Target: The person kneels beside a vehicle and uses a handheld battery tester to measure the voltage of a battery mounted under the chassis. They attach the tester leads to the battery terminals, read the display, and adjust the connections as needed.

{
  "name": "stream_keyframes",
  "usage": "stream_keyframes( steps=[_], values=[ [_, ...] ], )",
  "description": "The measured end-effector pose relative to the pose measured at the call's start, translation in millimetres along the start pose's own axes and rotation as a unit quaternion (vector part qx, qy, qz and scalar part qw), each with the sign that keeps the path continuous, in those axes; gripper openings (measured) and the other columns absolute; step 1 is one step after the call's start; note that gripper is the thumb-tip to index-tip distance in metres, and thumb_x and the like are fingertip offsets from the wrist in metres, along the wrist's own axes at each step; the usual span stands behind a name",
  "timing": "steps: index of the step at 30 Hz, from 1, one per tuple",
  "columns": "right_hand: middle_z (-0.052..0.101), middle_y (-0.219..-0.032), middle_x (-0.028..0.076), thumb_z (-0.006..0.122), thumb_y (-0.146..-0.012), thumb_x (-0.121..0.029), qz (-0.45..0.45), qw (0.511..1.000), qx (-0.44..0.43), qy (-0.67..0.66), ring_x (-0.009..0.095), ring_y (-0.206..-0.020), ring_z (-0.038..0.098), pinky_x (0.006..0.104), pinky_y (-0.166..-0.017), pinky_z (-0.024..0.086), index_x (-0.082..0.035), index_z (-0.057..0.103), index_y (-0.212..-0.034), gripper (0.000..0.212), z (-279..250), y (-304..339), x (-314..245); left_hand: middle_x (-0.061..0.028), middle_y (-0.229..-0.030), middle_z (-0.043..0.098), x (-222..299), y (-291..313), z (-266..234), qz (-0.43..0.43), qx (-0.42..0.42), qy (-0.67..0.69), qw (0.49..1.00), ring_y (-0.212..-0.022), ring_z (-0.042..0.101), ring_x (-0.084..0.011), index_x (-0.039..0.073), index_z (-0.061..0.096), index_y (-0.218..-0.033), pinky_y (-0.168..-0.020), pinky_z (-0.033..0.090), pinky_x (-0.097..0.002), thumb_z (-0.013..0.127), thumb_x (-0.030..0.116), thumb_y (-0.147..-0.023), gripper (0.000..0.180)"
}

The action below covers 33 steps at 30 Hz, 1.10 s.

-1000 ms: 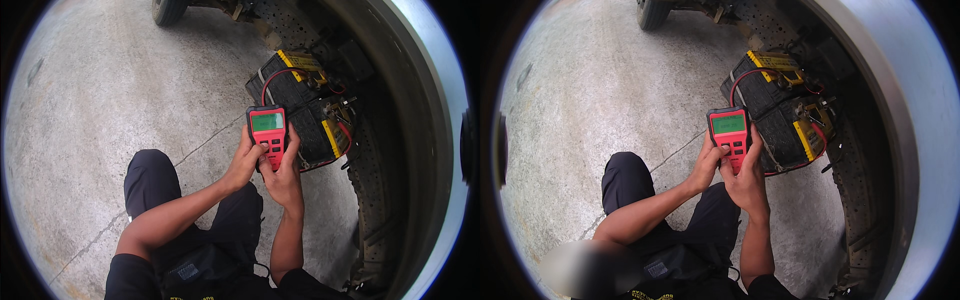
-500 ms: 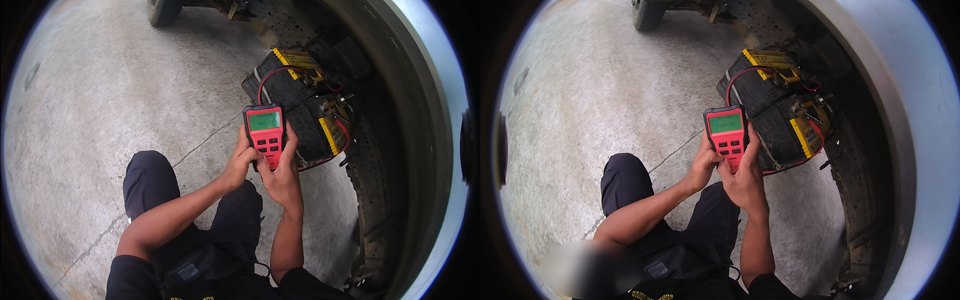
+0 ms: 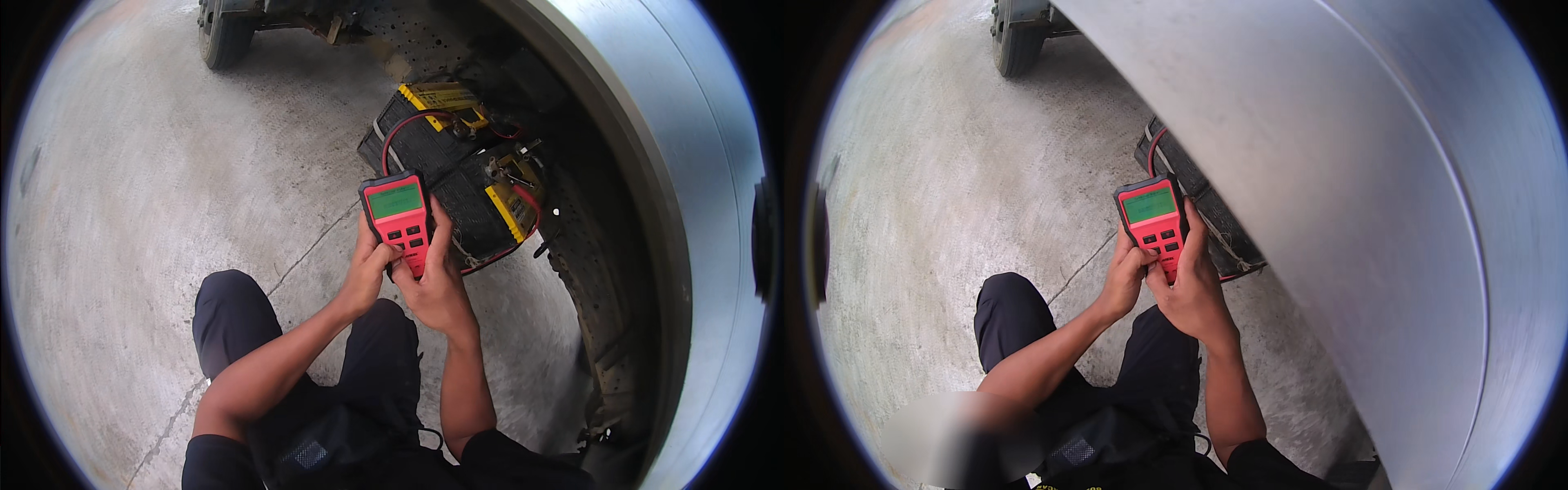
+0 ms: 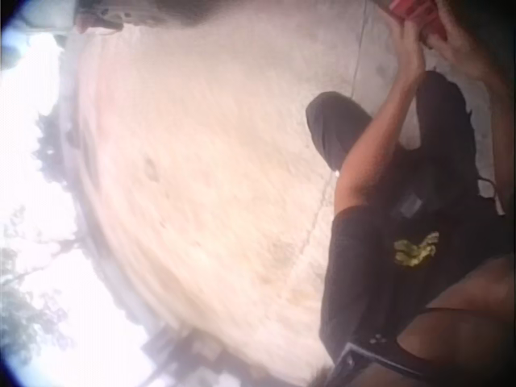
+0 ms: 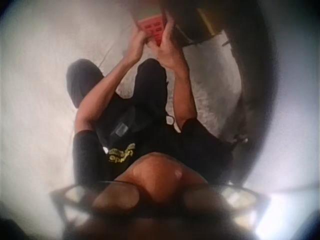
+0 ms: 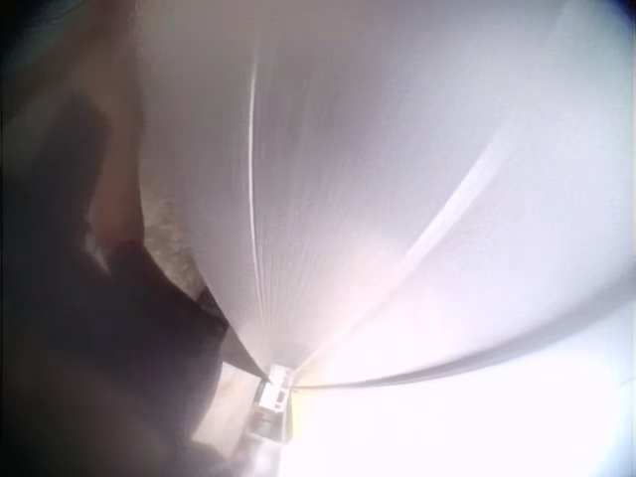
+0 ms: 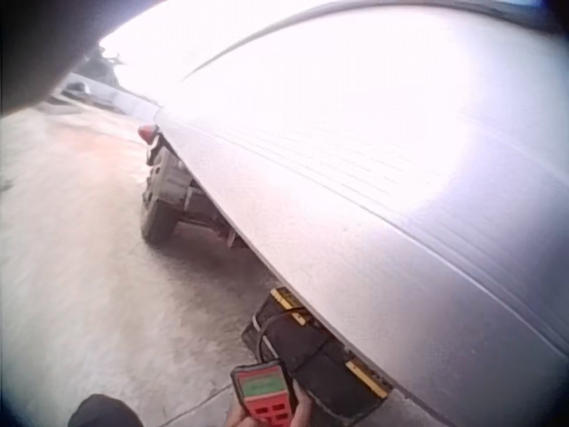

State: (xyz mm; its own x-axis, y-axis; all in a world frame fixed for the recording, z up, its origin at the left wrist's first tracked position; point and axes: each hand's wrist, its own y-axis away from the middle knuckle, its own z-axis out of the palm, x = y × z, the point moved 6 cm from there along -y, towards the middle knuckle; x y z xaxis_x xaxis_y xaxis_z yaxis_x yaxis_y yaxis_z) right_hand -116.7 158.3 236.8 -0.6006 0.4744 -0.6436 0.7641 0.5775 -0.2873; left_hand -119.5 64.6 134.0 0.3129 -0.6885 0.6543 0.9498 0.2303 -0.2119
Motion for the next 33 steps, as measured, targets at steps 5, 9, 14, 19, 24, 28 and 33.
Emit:
stream_keyframes(
  steps=[5, 9, 14, 19, 24, 28, 33],
  values=[
    [0.051, -0.148, 0.025, 0.064, -0.099, 0.003, 0.064, 0.996, -0.054, 0.002, 0.032, -0.133, 0.058, 0.0441, -0.111, 0.049, -0.006, 0.009, -0.169, 0.089, -4.6, -3.7, 0.5, -0.0062, -0.136, 0.049, -1.7, -4.3, -5.7, -0.008, 0.000, -0.002, 1.000, -0.119, 0.052, -0.0141, 0.009, 0.030, -0.160, -0.100, 0.047, -0.0292, 0.052, 0.005, -0.091, 0.073],
    [0.056, -0.143, 0.021, 0.066, -0.096, 0.001, -0.057, 0.987, 0.036, 0.145, 0.034, -0.128, 0.062, 0.0420, -0.105, 0.052, -0.001, 0.045, -0.154, 0.062, -26.4, -6.5, -49.4, -0.0072, -0.139, 0.047, 16.6, -3.0, -1.7, 0.002, -0.008, -0.021, 1.000, -0.123, 0.051, -0.0143, 0.010, 0.025, -0.163, -0.103, 0.046, -0.0299, 0.052, 0.004, -0.089, 0.078],
    [0.073, -0.106, 0.010, 0.071, -0.088, 0.000, -0.311, 0.950, -0.013, -0.014, 0.021, -0.086, 0.070, 0.0310, -0.070, 0.053, -0.002, 0.080, -0.112, 0.026, -31.7, 22.2, -147.4, -0.0078, -0.142, 0.047, 18.0, -5.7, 4.0, 0.040, -0.029, -0.040, 0.998, -0.127, 0.050, -0.0152, 0.010, 0.023, -0.164, -0.108, 0.045, -0.0328, 0.052, 0.003, -0.088, 0.081],
    [0.072, -0.097, 0.003, 0.076, -0.085, -0.009, -0.453, 0.855, -0.027, -0.252, 0.011, -0.062, 0.054, 0.0264, -0.049, 0.034, -0.008, 0.082, -0.105, 0.021, -16.6, 48.5, -220.1, -0.0075, -0.140, 0.049, 22.9, -6.5, 8.8, 0.011, -0.033, -0.059, 0.998, -0.127, 0.050, -0.0151, 0.008, 0.026, -0.161, -0.109, 0.044, -0.0336, 0.051, 0.004, -0.090, 0.076],
    [0.077, -0.090, 0.000, 0.080, -0.087, -0.009, -0.475, 0.811, 0.063, -0.337, 0.010, -0.058, 0.054, 0.0248, -0.048, 0.035, -0.009, 0.085, -0.097, 0.012, -22.3, 49.1, -220.6, -0.0083, -0.140, 0.050, 29.3, -1.5, 5.7, 0.020, -0.017, -0.058, 0.998, -0.125, 0.052, -0.0152, 0.007, 0.028, -0.159, -0.106, 0.046, -0.0327, 0.052, 0.005, -0.093, 0.070],
    [0.075, -0.097, 0.004, 0.079, -0.080, -0.006, -0.486, 0.824, -0.028, -0.290, 0.014, -0.069, 0.062, 0.0262, -0.058, 0.045, -0.010, 0.083, -0.112, 0.033, -37.3, 35.7, -199.5, -0.0089, -0.138, 0.050, 29.2, 2.5, 0.6, 0.033, -0.018, -0.075, 0.996, -0.126, 0.052, -0.0152, 0.007, 0.027, -0.158, -0.107, 0.046, -0.0326, 0.052, 0.005, -0.095, 0.068],
    [0.069, -0.129, 0.012, 0.064, -0.099, -0.006, -0.118, 0.986, 0.119, 0.015, 0.022, -0.113, 0.064, 0.0361, -0.094, 0.052, -0.004, 0.071, -0.137, 0.038, -55.8, -6.7, -71.4, -0.0094, -0.139, 0.050, 31.2, 0.4, 11.0, 0.036, -0.033, -0.060, 0.997, -0.129, 0.052, -0.0172, 0.008, 0.026, -0.159, -0.112, 0.044, -0.0349, 0.055, 0.005, -0.096, 0.069]
  ],
)
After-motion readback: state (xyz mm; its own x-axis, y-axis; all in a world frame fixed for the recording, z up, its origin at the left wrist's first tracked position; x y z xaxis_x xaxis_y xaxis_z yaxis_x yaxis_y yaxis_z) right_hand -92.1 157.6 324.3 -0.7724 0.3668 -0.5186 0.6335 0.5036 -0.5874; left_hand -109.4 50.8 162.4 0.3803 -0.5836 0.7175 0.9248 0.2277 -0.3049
